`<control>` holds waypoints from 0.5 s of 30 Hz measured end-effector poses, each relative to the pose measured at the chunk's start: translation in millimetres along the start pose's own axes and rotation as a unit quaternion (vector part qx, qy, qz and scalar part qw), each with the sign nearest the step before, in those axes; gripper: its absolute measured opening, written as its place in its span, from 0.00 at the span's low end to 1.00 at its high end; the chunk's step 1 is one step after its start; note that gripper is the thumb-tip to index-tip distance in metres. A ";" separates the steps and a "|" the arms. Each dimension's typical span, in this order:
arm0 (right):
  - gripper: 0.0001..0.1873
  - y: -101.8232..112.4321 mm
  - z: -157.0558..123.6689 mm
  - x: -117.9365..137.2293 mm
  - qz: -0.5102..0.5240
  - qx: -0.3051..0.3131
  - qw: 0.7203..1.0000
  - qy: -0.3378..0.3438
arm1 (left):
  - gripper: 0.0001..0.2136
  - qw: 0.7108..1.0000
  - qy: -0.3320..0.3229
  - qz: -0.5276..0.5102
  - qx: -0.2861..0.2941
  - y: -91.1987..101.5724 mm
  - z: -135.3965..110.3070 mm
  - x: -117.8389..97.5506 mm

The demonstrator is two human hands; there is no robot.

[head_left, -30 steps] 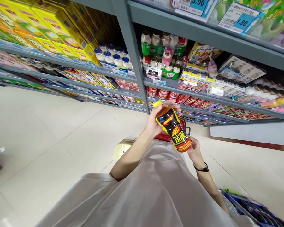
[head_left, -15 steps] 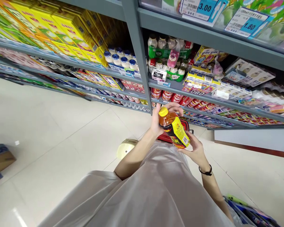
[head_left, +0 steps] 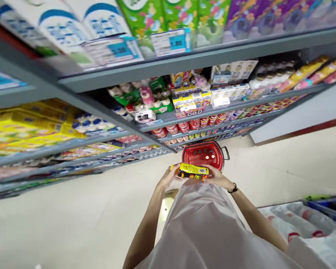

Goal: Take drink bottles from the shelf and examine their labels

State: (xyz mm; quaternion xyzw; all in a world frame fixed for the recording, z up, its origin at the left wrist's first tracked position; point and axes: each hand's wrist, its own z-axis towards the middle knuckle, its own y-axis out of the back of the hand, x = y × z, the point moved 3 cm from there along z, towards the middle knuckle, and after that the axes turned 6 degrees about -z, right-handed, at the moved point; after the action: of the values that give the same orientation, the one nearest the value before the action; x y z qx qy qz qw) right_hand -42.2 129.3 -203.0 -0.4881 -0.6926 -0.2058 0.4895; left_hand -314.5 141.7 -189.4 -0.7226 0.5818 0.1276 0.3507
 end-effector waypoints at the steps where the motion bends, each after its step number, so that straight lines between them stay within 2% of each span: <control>1: 0.45 4.2 0.2 -14.1 0.018 -0.002 1.000 -0.008 | 0.31 1.000 0.026 0.003 -0.003 0.0 4.6 9.4; 4: 0.45 18.2 1.2 -57.2 0.070 -0.024 0.997 -0.037 | 0.26 0.996 0.087 -0.005 0.002 -6.5 22.1 33.2; 8: 0.37 46.6 5.0 -116.3 0.132 -0.120 0.980 -0.089 | 0.20 0.992 0.129 0.000 -0.010 -22.9 64.7 58.2; 12: 0.18 83.8 -4.8 -180.0 0.172 -0.224 0.944 -0.171 | 0.21 0.988 0.131 0.066 -0.049 -44.0 135.1 91.8; 15: 0.11 109.1 -31.6 -233.7 0.181 -0.284 0.905 -0.260 | 0.15 0.978 0.135 0.119 -0.106 -54.5 198.4 127.7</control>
State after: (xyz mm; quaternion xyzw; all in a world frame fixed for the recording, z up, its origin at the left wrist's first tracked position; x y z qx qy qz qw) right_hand 79.0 42.1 -415.6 -0.7598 -0.6072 -0.1669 0.1617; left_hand -182.4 179.9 -388.6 -0.6921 0.6886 0.1304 0.1726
